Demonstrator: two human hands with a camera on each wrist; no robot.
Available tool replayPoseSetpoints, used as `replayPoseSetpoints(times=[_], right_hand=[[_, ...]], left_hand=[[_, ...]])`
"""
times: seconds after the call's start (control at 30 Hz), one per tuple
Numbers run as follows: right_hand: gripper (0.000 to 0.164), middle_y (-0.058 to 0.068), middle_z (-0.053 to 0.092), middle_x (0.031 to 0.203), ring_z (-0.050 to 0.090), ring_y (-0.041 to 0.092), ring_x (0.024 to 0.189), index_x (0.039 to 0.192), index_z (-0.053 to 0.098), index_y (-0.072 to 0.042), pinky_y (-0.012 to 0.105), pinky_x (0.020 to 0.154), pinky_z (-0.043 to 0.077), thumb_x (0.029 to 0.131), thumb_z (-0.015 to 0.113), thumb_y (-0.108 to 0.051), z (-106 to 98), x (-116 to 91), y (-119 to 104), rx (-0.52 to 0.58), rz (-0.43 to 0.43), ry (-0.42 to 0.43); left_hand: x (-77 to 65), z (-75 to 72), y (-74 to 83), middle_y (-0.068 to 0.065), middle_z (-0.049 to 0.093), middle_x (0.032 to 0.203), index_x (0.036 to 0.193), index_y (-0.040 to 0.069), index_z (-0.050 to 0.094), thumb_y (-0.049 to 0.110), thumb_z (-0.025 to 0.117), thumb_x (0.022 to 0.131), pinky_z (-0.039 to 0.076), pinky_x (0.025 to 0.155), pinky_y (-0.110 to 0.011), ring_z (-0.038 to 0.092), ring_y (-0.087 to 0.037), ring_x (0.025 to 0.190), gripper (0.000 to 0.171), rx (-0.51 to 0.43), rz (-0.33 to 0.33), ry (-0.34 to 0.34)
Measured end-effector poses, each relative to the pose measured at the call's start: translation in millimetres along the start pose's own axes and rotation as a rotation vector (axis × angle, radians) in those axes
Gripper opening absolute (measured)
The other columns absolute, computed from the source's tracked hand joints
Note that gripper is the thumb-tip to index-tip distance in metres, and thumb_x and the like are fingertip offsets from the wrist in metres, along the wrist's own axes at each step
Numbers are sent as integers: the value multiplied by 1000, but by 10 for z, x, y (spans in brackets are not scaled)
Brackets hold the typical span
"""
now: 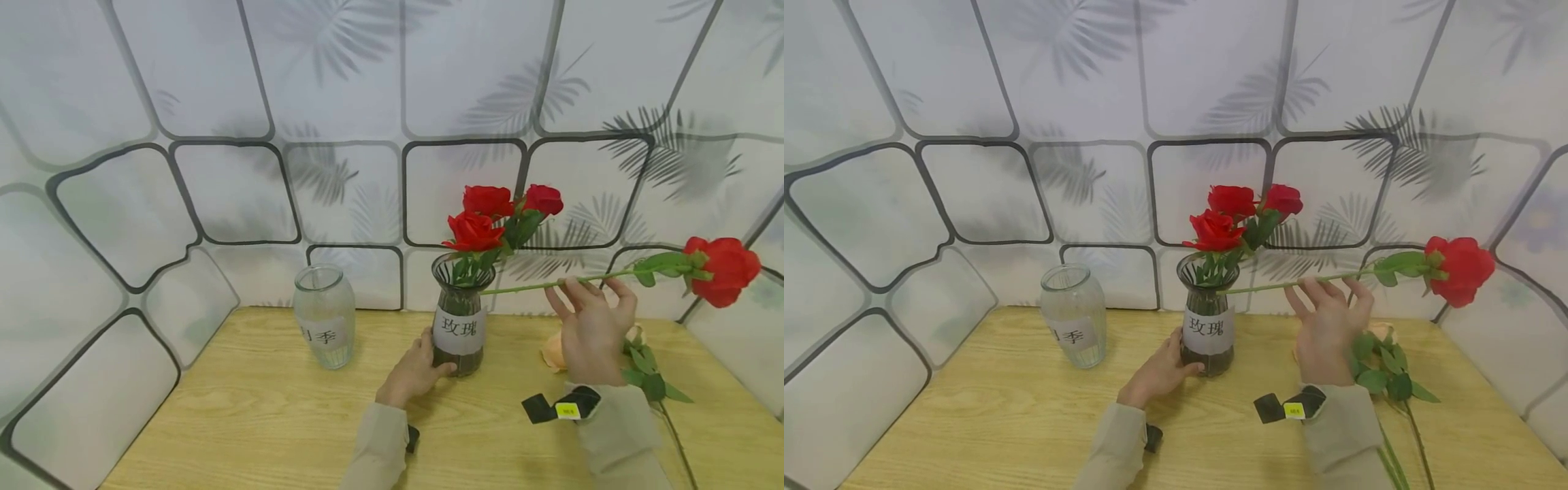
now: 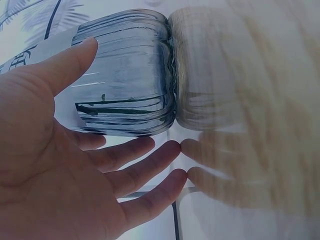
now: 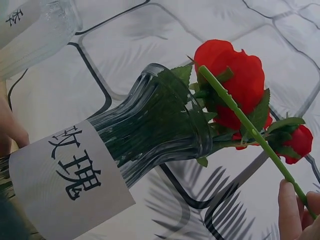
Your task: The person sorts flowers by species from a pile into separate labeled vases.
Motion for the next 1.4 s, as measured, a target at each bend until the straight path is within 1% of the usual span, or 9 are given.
replayPoseSetpoints(times=[0.3, 0.4, 0.47, 0.53, 0.73, 0.93, 1.13, 1.3, 1.4], right_hand=[[44, 12, 43, 104, 65, 23, 71, 122, 33, -13, 44, 66, 62, 96, 56, 15, 110, 60, 78, -49, -39, -3], [20, 11, 43, 106, 64, 23, 70, 122, 33, -14, 45, 66, 62, 107, 42, -3, 129, 78, 112, -32, -10, 4], [13, 10, 43, 106, 63, 23, 69, 122, 33, -16, 46, 67, 62, 109, 35, -16, 154, 68, 131, -33, 0, -3], [19, 9, 42, 106, 62, 22, 70, 123, 34, -17, 46, 70, 62, 108, 31, -28, 179, 48, 149, -52, -1, -15], [27, 10, 43, 100, 63, 25, 75, 127, 38, -14, 47, 68, 62, 107, 34, -32, 241, 18, 171, -94, -83, -15], [25, 11, 44, 90, 61, 27, 72, 124, 44, -9, 47, 59, 61, 108, 39, -28, 346, 28, 201, -51, -170, -41], [18, 12, 44, 89, 56, 26, 71, 120, 45, -7, 42, 57, 61, 108, 37, -18, 458, 0, 239, -113, -250, -103], [15, 12, 46, 90, 55, 25, 73, 121, 46, -8, 38, 59, 61, 106, 45, -8, 519, -16, 246, -210, -314, -140], [29, 12, 48, 90, 55, 24, 74, 122, 45, -7, 34, 62, 62, 99, 55, 8, 563, -39, 234, -355, -391, -196]], left_hand=[[13, 11, -15, -34, 36, 151, 157, -6, 18, 33, 69, 99, 39, 110, -55, 43, -46, 136, 86, -11, -3, -6], [11, 9, -16, -34, 36, 151, 157, -6, 18, 33, 69, 99, 39, 110, -55, 43, -46, 137, 86, -15, -5, -7], [9, 6, -15, -34, 36, 151, 157, -5, 18, 33, 69, 99, 39, 111, -55, 43, -46, 137, 86, -21, -6, -7], [10, 6, -14, -33, 36, 152, 157, -5, 18, 33, 68, 99, 38, 111, -55, 42, -45, 138, 85, -21, -7, -8], [12, 10, -8, -33, 35, 152, 157, -4, 18, 33, 68, 100, 38, 111, -54, 42, -45, 138, 85, -14, -7, -13], [7, 7, -5, -34, 34, 153, 157, -6, 17, 32, 68, 100, 37, 112, -55, 41, -46, 139, 86, -17, -3, -13], [-5, 6, -12, -34, 32, 154, 157, -6, 16, 32, 68, 100, 36, 113, -54, 40, -45, 139, 86, -25, -6, -13], [6, 6, -2, -34, 33, 153, 157, -7, 16, 32, 68, 100, 36, 113, -54, 40, -45, 139, 86, -20, 3, -15], [8, 4, 0, -34, 33, 153, 157, -6, 17, 32, 68, 100, 37, 112, -54, 40, -45, 139, 86, -19, 0, -14]])
Point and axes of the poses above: each hand's wrist, its own x-axis towards the middle knuckle, its own z-axis out of the palm, y = z × x, the point moved 8 cm from there along x, towards the middle knuckle
